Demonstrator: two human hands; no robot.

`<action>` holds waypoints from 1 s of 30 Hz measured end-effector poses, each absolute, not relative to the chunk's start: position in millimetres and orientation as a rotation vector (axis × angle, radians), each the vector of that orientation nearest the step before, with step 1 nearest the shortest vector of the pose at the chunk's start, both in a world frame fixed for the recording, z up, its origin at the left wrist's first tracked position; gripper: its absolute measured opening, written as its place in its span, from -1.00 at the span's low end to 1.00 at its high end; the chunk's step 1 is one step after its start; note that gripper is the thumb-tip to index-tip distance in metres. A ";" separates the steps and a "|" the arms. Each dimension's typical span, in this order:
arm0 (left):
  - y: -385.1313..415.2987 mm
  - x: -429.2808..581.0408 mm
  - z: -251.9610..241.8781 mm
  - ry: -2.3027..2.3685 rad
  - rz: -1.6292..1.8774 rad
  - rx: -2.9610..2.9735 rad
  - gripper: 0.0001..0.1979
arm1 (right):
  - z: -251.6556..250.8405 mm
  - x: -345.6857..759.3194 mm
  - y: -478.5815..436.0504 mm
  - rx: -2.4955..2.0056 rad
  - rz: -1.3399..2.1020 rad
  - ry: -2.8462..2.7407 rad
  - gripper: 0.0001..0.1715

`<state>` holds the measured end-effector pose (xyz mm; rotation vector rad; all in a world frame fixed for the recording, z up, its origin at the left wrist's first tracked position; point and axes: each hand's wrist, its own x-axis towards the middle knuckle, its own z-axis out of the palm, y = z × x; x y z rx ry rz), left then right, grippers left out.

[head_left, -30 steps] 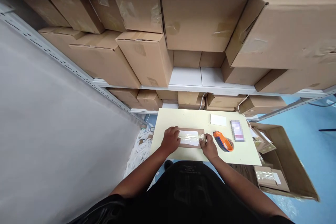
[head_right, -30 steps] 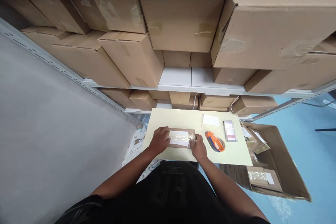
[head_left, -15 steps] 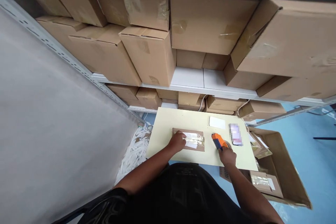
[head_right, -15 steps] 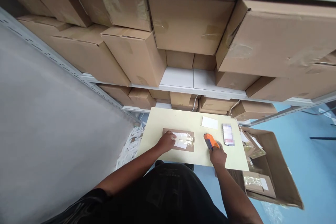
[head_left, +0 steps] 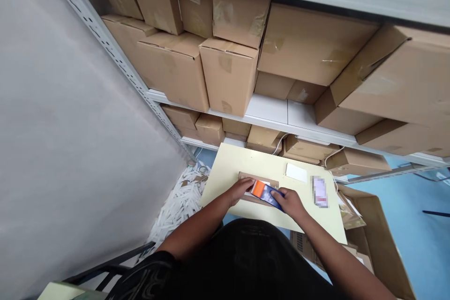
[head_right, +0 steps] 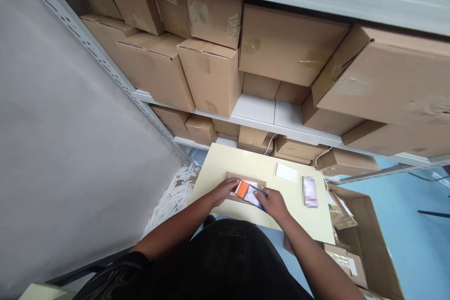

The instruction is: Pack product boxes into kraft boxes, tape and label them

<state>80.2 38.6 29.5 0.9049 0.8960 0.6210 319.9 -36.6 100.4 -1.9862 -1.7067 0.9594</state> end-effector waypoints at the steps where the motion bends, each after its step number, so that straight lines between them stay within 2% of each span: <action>1: 39.0 79.5 27.8 0.877 0.648 0.869 -0.58 | 103.3 310.9 -29.4 -1.983 0.963 -1.745 -0.38; 7: 34.7 77.3 26.9 0.930 0.721 0.831 -0.60 | 102.8 297.6 -11.7 -1.993 0.958 -1.816 -0.34; 16: 44.2 45.0 35.1 1.366 0.786 1.216 -0.69 | 113.6 309.1 -1.4 -2.079 0.912 -1.993 -0.38; 21: 52.5 0.6 8.8 1.558 0.738 1.430 -0.75 | 114.5 311.8 0.6 -2.191 0.778 -2.177 -0.34; 26: 41.1 24.9 -26.9 1.608 0.669 1.461 -0.77 | 109.5 295.4 3.5 -2.308 0.681 -2.264 -0.32; 30: 38.5 42.5 -35.3 1.593 0.659 1.473 -0.80 | 108.7 291.4 7.4 -2.343 0.719 -2.219 -0.36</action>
